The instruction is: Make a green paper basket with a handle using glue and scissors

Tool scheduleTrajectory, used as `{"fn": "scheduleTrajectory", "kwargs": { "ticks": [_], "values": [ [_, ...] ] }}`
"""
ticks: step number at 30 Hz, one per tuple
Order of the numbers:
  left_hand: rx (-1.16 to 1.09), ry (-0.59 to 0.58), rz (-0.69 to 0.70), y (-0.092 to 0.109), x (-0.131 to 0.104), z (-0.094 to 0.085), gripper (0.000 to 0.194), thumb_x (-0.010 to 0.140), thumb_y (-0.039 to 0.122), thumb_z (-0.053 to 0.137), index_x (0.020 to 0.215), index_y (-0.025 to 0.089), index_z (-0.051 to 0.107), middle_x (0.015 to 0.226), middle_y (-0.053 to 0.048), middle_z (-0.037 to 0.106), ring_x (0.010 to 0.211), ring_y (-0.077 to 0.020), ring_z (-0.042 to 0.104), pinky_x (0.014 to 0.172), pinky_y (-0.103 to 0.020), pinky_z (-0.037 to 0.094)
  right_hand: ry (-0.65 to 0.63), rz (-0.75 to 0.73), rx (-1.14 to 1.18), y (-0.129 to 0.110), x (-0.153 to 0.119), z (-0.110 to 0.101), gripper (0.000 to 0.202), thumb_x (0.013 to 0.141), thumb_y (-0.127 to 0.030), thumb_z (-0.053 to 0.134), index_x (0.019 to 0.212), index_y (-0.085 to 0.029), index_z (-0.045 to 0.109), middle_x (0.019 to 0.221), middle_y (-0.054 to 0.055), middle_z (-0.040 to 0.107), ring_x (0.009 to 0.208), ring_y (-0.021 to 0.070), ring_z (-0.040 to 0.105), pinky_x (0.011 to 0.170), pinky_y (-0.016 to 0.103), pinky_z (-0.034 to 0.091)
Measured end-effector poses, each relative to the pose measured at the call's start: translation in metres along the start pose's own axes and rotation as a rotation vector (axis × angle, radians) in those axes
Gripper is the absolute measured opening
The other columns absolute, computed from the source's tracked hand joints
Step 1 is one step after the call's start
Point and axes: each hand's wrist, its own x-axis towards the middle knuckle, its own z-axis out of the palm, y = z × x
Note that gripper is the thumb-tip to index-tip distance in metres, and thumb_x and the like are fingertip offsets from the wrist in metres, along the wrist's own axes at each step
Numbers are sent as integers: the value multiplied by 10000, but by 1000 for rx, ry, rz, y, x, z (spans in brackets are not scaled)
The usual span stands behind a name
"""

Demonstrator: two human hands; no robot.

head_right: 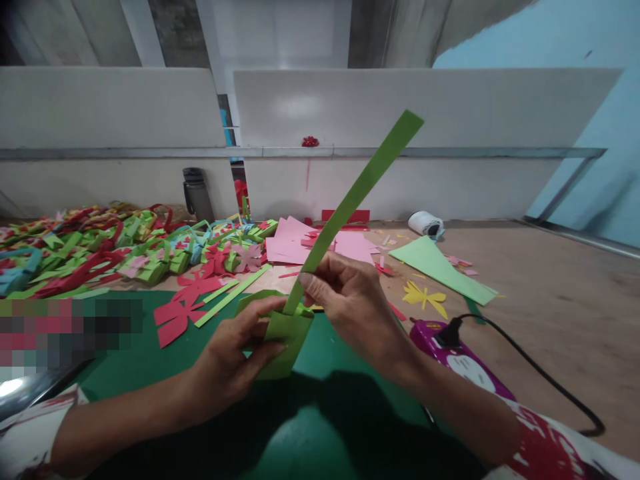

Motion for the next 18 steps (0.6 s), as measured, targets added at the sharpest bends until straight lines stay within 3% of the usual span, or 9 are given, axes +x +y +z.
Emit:
{"fn": "scheduleTrajectory", "kwargs": {
  "ticks": [11,15,18],
  "values": [
    [-51,3,-63,4,0,0,463,860,174,493,1306,189,369,861,-55,645,755,-151,614,674,-242,491,-26,19,44,-2,-3,4,115,797,-205,599,684,-192,618,619,-36,593,552,89,528,502,182,429],
    [-74,-19,-87,6,0,-1,486,875,180,472,1338,209,325,867,-53,643,793,-162,613,675,-244,487,-21,38,43,-1,-4,5,116,789,-183,595,675,-188,616,603,-38,589,545,88,525,499,180,427],
    [-72,-32,-100,6,0,0,537,879,167,463,1372,217,257,878,-52,650,713,-136,596,636,-232,476,-28,42,48,-1,-5,5,99,793,-192,595,697,-187,621,629,-35,604,563,87,527,512,178,431]
  ]
}}
